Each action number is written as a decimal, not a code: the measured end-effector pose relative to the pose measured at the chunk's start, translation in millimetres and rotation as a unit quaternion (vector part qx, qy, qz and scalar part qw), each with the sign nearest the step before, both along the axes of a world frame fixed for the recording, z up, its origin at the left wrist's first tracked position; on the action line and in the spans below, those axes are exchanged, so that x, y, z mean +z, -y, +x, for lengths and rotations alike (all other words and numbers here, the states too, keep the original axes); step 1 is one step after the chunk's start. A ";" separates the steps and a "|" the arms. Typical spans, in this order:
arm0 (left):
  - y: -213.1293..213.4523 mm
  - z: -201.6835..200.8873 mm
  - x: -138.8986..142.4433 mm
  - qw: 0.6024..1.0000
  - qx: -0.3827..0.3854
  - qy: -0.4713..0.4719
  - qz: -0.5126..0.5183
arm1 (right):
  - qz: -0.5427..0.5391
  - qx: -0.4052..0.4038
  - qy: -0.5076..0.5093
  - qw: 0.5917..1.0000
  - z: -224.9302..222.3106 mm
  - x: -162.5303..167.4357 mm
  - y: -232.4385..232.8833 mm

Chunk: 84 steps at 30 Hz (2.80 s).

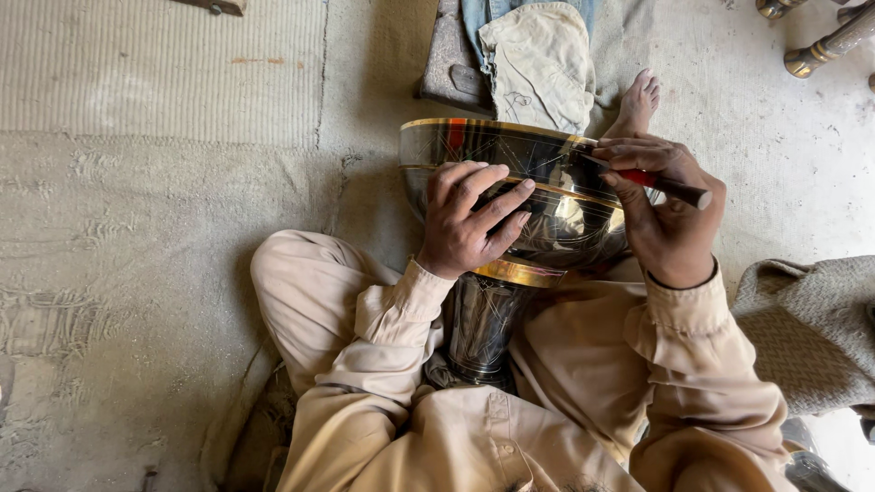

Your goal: The person sits on the floor and uses a small hand tool to engrave geometric patterns onto the surface of a metal bowl. The person holds the bowl steady with one hand while carefully carving lines into the metal with the other.

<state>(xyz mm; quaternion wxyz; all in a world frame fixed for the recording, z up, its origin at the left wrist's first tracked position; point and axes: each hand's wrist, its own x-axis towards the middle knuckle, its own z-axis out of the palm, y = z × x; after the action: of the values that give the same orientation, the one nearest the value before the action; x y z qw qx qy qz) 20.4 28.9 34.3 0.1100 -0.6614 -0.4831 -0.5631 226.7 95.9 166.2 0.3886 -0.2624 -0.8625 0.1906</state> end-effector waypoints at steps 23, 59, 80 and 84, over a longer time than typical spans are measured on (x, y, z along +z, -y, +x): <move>0.3 -1.5 -1.2 1.000 0.001 -0.005 0.000 | 0.013 -0.026 0.020 0.999 2.3 -15.2 -9.6; -0.6 -1.5 -0.7 1.000 -0.007 -0.007 0.004 | -0.085 -0.013 -0.055 0.995 20.5 -25.2 -0.2; -1.6 -0.1 -2.8 1.000 -0.003 -0.004 0.003 | -0.125 -0.022 -0.099 0.987 39.3 -41.8 2.3; -1.4 -0.5 -3.0 1.000 -0.004 -0.006 0.002 | -0.119 -0.003 -0.086 0.989 40.6 -39.1 4.8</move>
<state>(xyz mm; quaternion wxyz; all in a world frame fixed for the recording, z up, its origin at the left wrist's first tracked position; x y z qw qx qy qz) 19.9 30.2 31.3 0.1117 -0.6670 -0.4785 -0.5601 267.4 91.1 127.1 0.4279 -0.2916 -0.7963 0.3127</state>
